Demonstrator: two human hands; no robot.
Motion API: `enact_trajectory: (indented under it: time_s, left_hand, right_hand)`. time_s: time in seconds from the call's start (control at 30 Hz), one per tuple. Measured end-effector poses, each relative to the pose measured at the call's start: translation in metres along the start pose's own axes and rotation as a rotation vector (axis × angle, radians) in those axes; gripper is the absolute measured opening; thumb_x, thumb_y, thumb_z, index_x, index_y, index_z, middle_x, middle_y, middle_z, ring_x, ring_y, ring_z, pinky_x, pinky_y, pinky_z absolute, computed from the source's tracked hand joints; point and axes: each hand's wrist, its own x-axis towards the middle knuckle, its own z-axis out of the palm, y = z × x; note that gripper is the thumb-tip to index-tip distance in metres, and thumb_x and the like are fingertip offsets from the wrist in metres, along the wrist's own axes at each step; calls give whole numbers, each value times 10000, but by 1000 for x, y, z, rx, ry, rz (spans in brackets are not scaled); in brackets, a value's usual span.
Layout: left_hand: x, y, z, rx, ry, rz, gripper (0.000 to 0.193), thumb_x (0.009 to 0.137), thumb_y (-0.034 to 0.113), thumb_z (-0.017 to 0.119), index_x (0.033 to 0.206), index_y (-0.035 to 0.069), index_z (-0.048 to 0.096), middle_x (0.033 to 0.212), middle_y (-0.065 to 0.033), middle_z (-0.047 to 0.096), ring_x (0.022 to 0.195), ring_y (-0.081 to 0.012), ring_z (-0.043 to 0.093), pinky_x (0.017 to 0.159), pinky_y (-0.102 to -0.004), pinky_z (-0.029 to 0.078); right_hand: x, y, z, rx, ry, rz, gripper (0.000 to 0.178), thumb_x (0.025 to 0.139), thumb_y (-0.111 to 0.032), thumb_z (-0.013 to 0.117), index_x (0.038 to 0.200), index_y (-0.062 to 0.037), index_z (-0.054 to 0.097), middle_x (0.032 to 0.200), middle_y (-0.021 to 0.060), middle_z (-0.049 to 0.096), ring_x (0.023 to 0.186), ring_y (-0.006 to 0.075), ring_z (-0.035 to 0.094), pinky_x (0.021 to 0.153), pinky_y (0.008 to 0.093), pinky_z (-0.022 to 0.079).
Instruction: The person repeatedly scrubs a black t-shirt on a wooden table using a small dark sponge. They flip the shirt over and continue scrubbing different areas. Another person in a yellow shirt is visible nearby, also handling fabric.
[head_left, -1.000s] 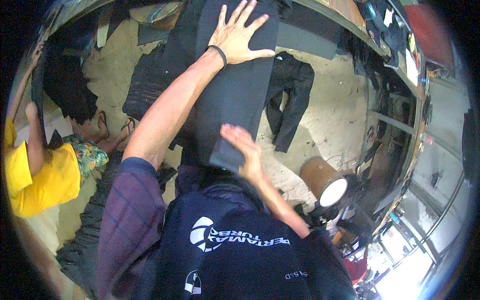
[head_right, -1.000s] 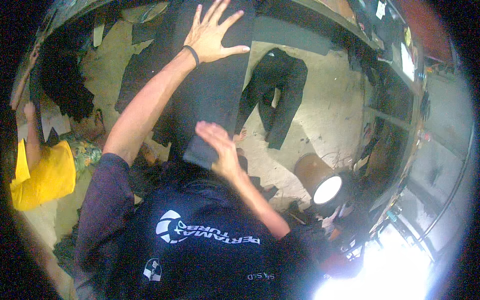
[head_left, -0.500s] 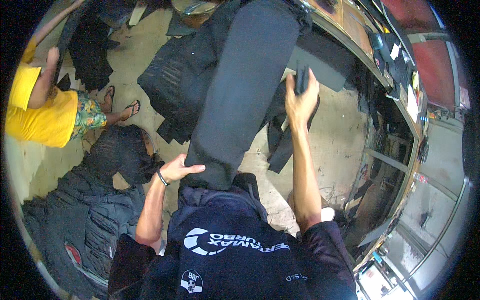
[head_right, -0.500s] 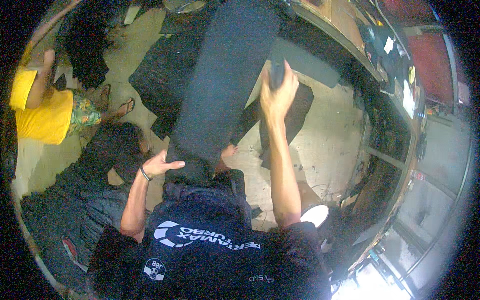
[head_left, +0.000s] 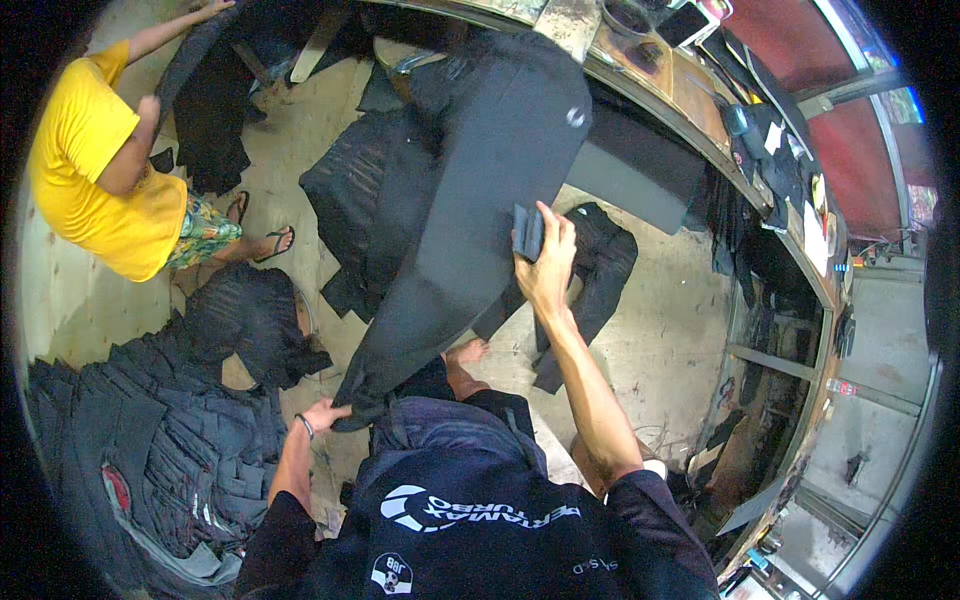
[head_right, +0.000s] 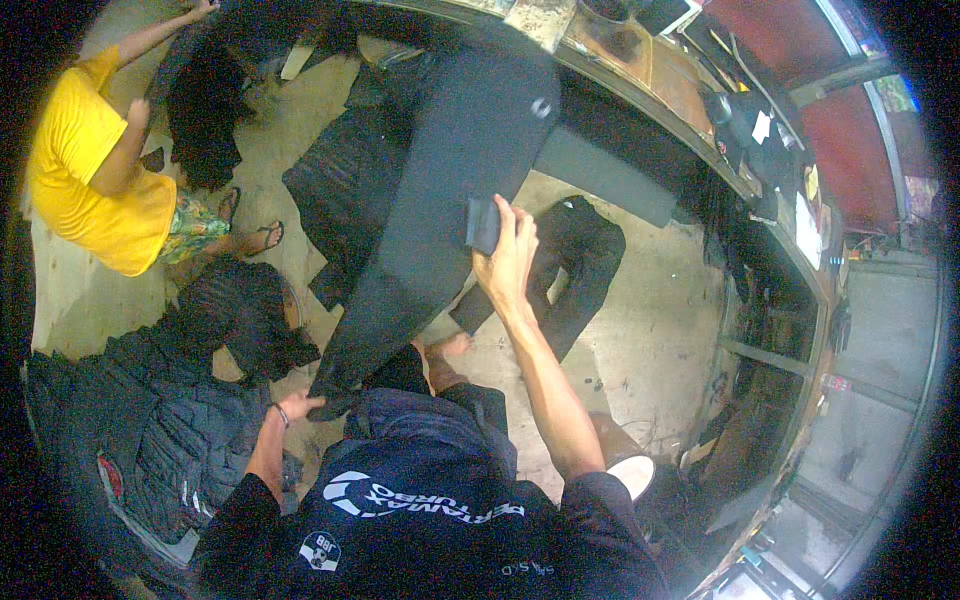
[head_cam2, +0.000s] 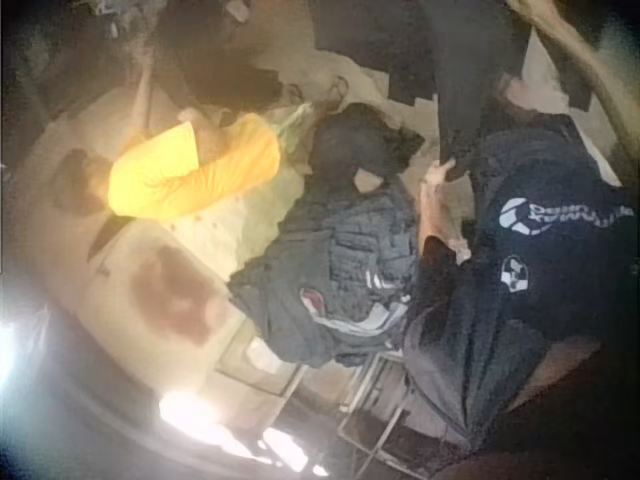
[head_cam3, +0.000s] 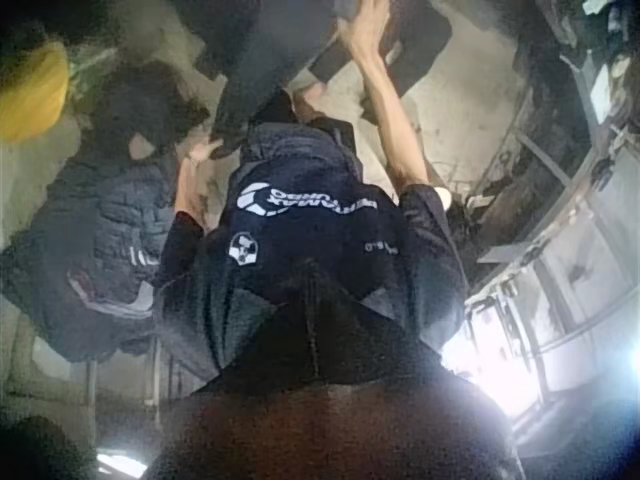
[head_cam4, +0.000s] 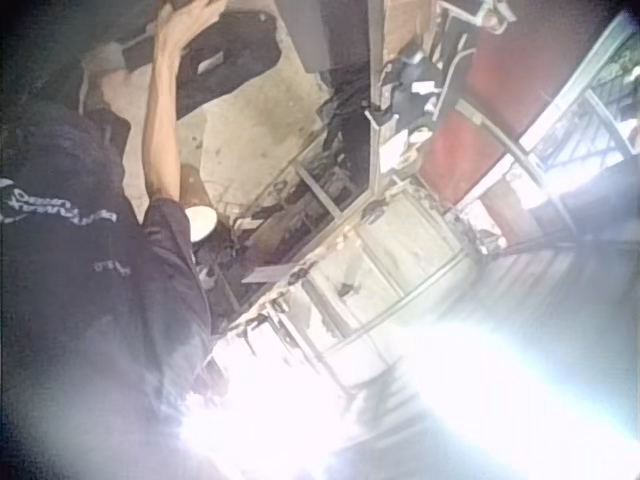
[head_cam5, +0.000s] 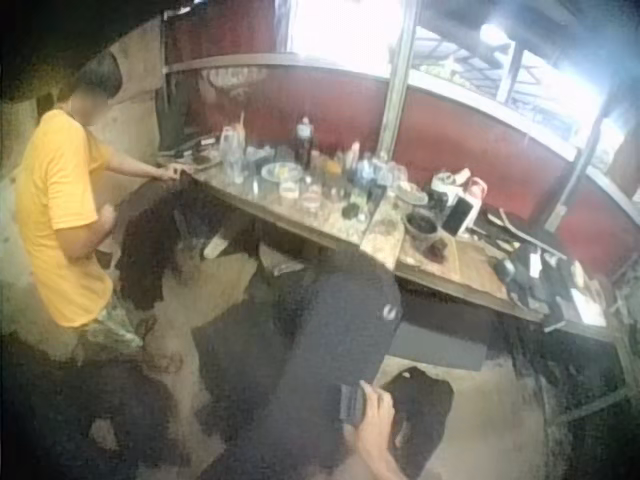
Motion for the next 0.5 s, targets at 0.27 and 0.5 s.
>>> enact_trajectory:
  time_s: [0.27, 0.5]
  left_hand:
    - [16, 51, -22, 376, 875, 240, 467, 942, 327, 790, 1285, 24, 696, 1308, -215, 706, 1218, -392, 647, 1065, -468, 507]
    - [39, 514, 82, 369, 990, 1442, 833, 1007, 473, 718, 1621, 2, 410, 1624, -322, 445, 1548, -457, 398, 1277, -490, 334]
  right_hand:
    - [45, -10, 31, -126, 115, 19, 995, 675, -82, 899, 1573, -141, 477, 1432, 208, 523, 1416, 455, 459, 1182, 608, 374]
    - [94, 14, 23, -59, 253, 64, 884, 688, -35, 847, 1510, -125, 535, 1319, 210, 581, 1260, 440, 544, 1092, 557, 455]
